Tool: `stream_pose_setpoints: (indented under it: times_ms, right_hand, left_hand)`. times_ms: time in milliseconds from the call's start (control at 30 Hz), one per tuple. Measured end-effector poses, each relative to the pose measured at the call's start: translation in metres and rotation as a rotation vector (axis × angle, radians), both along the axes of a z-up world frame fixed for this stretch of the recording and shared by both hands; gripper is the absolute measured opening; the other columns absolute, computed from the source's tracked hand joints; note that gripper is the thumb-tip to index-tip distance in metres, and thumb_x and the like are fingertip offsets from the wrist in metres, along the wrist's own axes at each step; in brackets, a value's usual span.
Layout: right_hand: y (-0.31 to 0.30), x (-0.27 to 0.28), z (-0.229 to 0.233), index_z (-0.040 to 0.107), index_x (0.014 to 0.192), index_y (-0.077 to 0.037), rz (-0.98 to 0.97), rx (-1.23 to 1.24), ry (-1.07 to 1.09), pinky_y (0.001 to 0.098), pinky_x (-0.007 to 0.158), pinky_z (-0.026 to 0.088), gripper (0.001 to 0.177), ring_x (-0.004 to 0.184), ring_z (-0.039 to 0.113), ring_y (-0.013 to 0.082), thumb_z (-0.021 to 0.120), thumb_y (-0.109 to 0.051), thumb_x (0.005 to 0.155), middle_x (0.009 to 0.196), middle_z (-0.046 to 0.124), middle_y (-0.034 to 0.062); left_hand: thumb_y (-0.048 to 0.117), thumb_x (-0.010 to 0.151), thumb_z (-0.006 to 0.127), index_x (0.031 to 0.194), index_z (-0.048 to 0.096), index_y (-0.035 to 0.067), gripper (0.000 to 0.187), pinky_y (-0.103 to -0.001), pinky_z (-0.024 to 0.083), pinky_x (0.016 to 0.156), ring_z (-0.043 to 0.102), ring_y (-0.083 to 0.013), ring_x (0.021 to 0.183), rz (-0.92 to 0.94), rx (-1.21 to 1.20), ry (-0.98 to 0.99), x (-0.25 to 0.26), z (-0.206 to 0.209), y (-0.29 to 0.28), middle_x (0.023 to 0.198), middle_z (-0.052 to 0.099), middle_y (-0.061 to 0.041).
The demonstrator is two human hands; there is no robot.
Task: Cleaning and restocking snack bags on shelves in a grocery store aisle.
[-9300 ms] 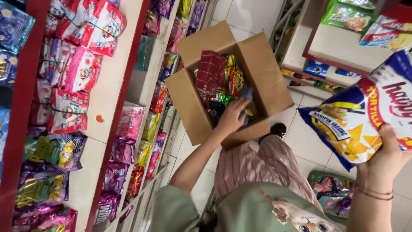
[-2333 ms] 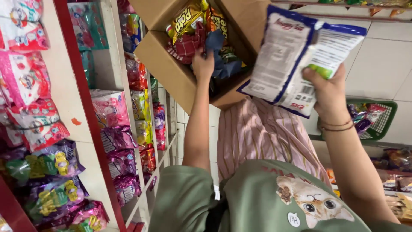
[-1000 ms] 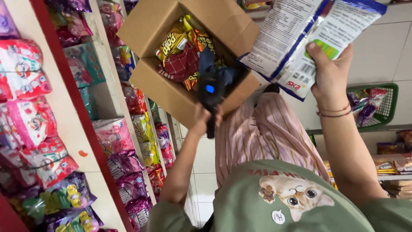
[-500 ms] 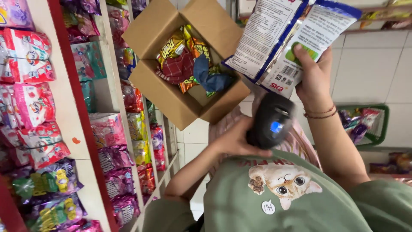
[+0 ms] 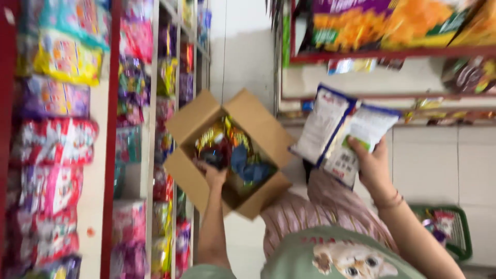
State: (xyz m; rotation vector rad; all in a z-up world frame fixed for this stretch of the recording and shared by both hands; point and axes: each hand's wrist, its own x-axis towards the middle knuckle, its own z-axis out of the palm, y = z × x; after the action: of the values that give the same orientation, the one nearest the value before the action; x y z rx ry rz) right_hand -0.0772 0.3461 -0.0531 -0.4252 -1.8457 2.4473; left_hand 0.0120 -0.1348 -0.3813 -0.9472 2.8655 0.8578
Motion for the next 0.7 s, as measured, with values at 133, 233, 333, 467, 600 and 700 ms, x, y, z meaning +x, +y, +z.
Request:
stream_pose_setpoints:
  times_ms: [133, 233, 333, 467, 600, 700]
  right_hand:
    - [0.006, 0.005, 0.002, 0.052, 0.132, -0.004, -0.039, 0.071, -0.093, 0.0323, 0.092, 0.056, 0.047, 0.108, 0.068, 0.0180, 0.071, 0.000, 0.089, 0.122, 0.068, 0.0081]
    - [0.009, 0.008, -0.004, 0.052, 0.130, -0.002, -0.056, 0.127, -0.129, 0.0328, 0.090, 0.057, 0.047, 0.106, 0.068, 0.0182, 0.072, -0.001, 0.088, 0.120, 0.069, 0.0092]
    - [0.013, 0.008, 0.000, 0.051, 0.130, -0.002, -0.062, 0.165, -0.159, 0.0333, 0.088, 0.057, 0.048, 0.104, 0.068, 0.0182, 0.073, -0.002, 0.088, 0.118, 0.069, 0.0102]
    - [0.015, 0.005, 0.009, 0.050, 0.129, -0.002, -0.074, 0.152, -0.181, 0.0337, 0.086, 0.057, 0.048, 0.102, 0.069, 0.0182, 0.073, -0.003, 0.087, 0.117, 0.069, 0.0107]
    - [0.014, 0.002, 0.019, 0.050, 0.129, -0.002, -0.079, 0.176, -0.156, 0.0335, 0.085, 0.058, 0.048, 0.101, 0.069, 0.0176, 0.073, -0.003, 0.087, 0.116, 0.069, 0.0099]
    - [0.010, -0.001, 0.025, 0.050, 0.129, -0.001, -0.062, 0.290, -0.059, 0.0328, 0.086, 0.057, 0.049, 0.102, 0.068, 0.0169, 0.074, -0.004, 0.087, 0.116, 0.069, 0.0103]
  left_hand:
    - [0.017, 0.072, 0.083, 0.165, -0.013, 0.038, 0.135, -0.050, 0.046, 0.110, 0.057, -0.0454, 0.130, 0.359, 0.231, -0.282, -0.021, 0.012, 0.017, 0.146, 0.051, -0.031]
    - [0.010, 0.076, 0.084, 0.162, -0.014, 0.045, 0.134, -0.051, 0.046, 0.108, 0.052, -0.0474, 0.132, 0.465, 0.266, -0.300, -0.032, -0.004, 0.024, 0.151, 0.039, -0.035]
    - [0.002, 0.077, 0.080, 0.158, -0.019, 0.046, 0.136, -0.050, 0.048, 0.105, 0.051, -0.0465, 0.133, 0.468, 0.311, -0.354, -0.041, -0.003, 0.032, 0.156, 0.029, -0.035]
    - [-0.001, 0.083, 0.070, 0.162, -0.021, 0.041, 0.128, -0.052, 0.053, 0.099, 0.061, -0.0455, 0.124, 0.300, 0.358, -0.590, -0.051, 0.019, 0.034, 0.153, 0.039, -0.033]
    - [0.010, 0.084, 0.072, 0.159, 0.013, 0.025, 0.097, -0.049, 0.053, 0.097, 0.066, -0.0446, 0.118, 0.095, 0.267, -0.629, -0.073, 0.013, 0.035, 0.141, 0.056, -0.031]
    - [0.028, 0.093, 0.072, 0.131, 0.067, 0.012, 0.042, -0.046, 0.052, 0.095, 0.065, -0.0395, 0.115, -0.171, 0.240, -0.371, -0.110, 0.126, 0.088, 0.123, 0.071, -0.022]
